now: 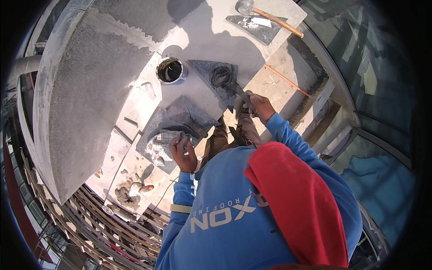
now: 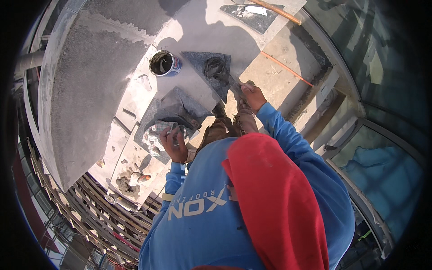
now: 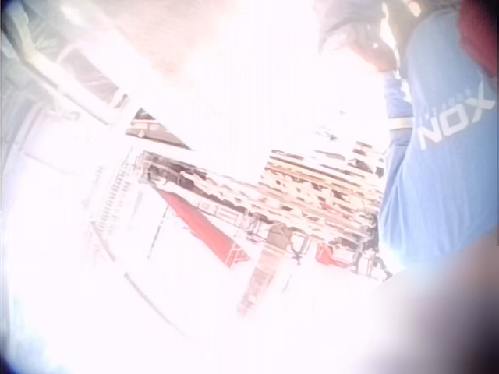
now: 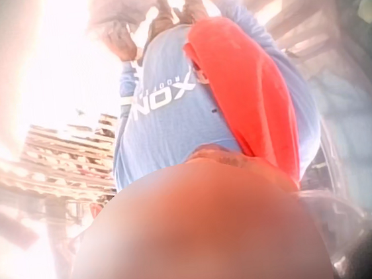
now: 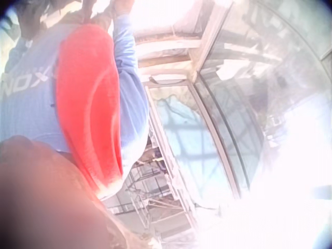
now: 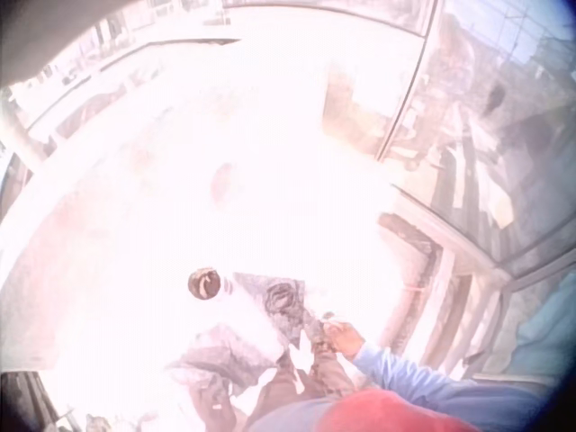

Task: The person secures a large curved stone tile onto a roof using a rubber mallet, then applies sealant to smaller triangular tiles with a trowel. The person positions the tile, taps it into place, and spreads sealant on the smaller pieces.

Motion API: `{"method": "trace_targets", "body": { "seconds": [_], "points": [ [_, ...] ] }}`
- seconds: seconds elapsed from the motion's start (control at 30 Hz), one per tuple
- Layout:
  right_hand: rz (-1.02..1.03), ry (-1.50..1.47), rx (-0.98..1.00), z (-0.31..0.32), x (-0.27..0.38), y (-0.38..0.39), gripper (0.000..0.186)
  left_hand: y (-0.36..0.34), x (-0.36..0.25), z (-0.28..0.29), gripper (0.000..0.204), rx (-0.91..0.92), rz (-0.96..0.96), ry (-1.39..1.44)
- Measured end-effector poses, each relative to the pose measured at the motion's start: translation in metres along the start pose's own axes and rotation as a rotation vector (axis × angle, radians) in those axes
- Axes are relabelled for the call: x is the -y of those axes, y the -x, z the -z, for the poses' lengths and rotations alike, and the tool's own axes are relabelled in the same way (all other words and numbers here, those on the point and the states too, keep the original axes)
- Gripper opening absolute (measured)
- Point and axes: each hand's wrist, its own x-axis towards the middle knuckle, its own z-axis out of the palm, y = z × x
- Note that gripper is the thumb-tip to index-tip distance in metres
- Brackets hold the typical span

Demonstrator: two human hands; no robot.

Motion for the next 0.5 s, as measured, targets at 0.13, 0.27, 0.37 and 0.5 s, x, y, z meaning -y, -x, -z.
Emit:
{"method": "trace_targets", "body": {
  "seconds": [0.13,0.27,0.37,0.5],
  "points": [
    [-0.114,-0.493,0.039,-0.016,-0.036,-0.001,0.043,0.009,0.001,0.002,0.02,0.008,0.098,0.065],
    [-0.071,-0.549,0.045,-0.031,-0.006,-0.043,0.042,0.012,0.004,0.006,0.02,-0.021,0.081,0.092],
    [-0.095,-0.075,0.072,-0.014,0.048,-0.068,0.043,0.012,0.005,0.01,0.018,-0.027,0.059,0.049],
    [0.5,1.2,0.115,-0.003,0.074,-0.064,0.043,0.019,0.006,0.011,0.018,-0.102,0.069,-0.016]
  ]
}}
